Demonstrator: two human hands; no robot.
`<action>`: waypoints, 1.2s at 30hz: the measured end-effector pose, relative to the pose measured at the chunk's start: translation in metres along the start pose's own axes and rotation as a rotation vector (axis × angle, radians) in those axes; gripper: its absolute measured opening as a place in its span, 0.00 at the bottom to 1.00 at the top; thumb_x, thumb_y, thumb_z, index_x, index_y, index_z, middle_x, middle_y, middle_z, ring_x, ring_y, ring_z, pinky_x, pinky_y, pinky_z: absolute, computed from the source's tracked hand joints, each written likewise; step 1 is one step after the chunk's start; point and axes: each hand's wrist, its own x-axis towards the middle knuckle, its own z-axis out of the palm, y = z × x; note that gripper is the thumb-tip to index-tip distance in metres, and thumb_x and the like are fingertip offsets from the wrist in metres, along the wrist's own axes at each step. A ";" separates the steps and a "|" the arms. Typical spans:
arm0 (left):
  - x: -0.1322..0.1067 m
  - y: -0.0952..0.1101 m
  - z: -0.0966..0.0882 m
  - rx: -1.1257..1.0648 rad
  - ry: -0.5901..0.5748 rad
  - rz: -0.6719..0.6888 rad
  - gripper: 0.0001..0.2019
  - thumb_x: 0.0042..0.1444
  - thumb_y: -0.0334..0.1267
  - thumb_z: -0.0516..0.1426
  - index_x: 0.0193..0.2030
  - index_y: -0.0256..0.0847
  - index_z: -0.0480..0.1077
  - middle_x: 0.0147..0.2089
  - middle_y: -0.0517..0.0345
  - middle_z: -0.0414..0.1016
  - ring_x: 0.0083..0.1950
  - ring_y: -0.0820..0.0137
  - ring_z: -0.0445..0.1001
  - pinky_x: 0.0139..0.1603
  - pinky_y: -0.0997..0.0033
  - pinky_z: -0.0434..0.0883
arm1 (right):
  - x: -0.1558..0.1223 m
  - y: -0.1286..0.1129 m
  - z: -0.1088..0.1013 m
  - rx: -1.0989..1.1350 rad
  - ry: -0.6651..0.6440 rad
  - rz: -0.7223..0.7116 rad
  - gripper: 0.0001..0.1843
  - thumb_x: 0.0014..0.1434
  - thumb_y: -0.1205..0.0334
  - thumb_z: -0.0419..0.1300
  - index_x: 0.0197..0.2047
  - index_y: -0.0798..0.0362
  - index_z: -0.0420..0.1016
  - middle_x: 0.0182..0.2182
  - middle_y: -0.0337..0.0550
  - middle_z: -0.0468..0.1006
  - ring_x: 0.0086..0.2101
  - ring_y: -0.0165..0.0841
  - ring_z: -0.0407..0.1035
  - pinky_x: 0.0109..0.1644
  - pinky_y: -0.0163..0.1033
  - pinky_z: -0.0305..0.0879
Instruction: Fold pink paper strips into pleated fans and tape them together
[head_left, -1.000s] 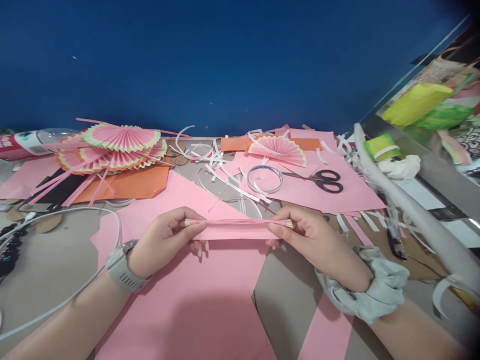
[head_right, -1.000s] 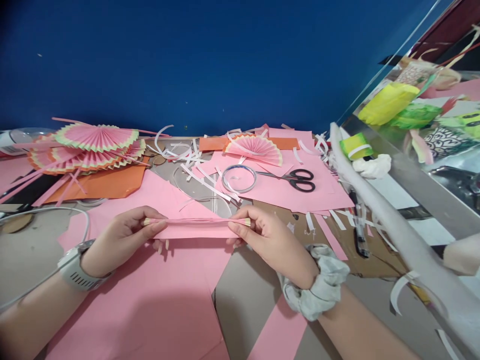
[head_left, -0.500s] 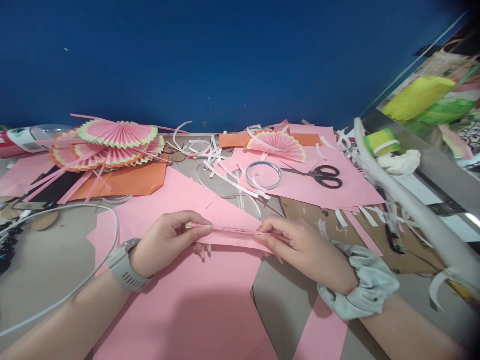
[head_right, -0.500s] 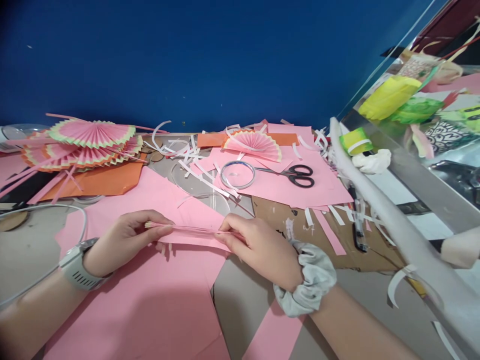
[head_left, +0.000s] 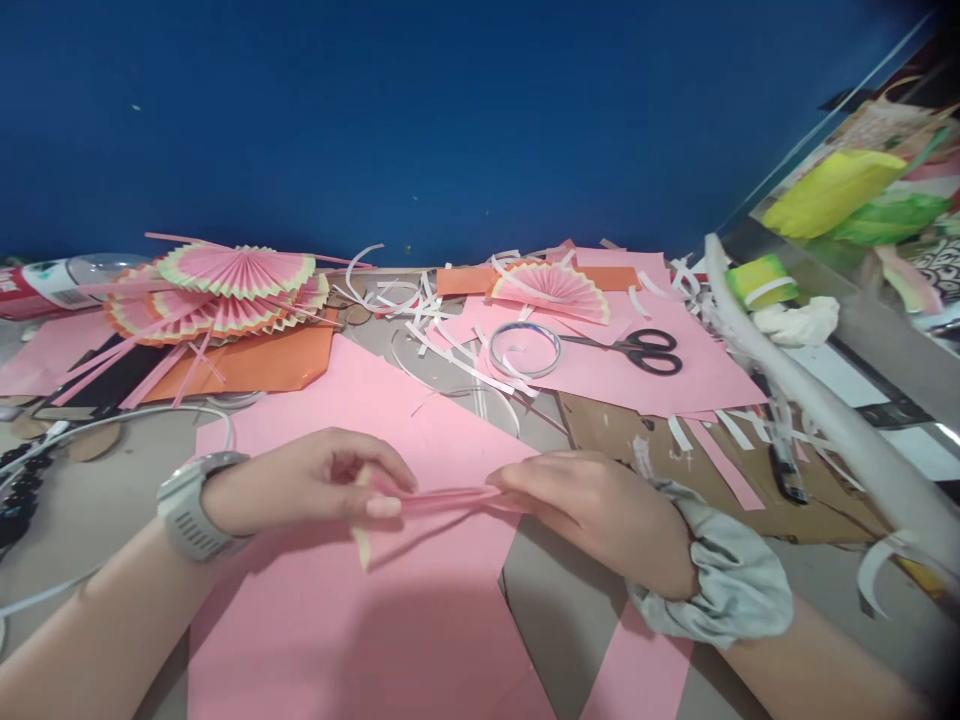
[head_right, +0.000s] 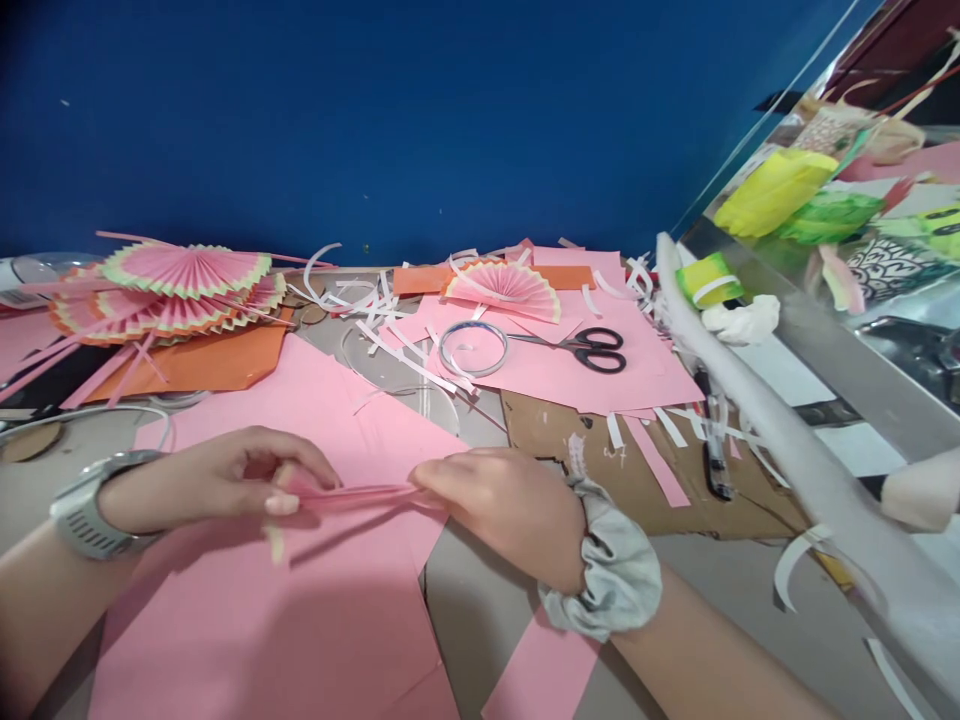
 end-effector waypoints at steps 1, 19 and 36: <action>-0.002 0.006 -0.001 0.084 -0.068 0.001 0.12 0.56 0.42 0.55 0.46 0.41 0.71 0.43 0.56 0.76 0.43 0.68 0.74 0.44 0.72 0.70 | 0.001 -0.003 0.002 -0.049 -0.010 -0.057 0.12 0.64 0.66 0.45 0.44 0.49 0.68 0.32 0.37 0.78 0.32 0.29 0.70 0.33 0.34 0.59; 0.004 0.004 0.059 1.044 0.227 -0.034 0.12 0.59 0.30 0.45 0.43 0.42 0.67 0.36 0.54 0.75 0.36 0.65 0.74 0.37 0.67 0.65 | 0.006 -0.014 0.013 -0.374 0.106 -0.306 0.08 0.60 0.71 0.49 0.40 0.58 0.68 0.26 0.41 0.73 0.27 0.32 0.66 0.30 0.39 0.59; 0.003 -0.001 0.046 1.170 0.250 -0.115 0.20 0.54 0.21 0.43 0.49 0.39 0.65 0.44 0.48 0.74 0.42 0.62 0.74 0.42 0.60 0.69 | 0.001 -0.004 0.004 -0.307 -0.025 -0.089 0.17 0.55 0.78 0.49 0.46 0.57 0.65 0.36 0.45 0.74 0.34 0.35 0.69 0.34 0.40 0.66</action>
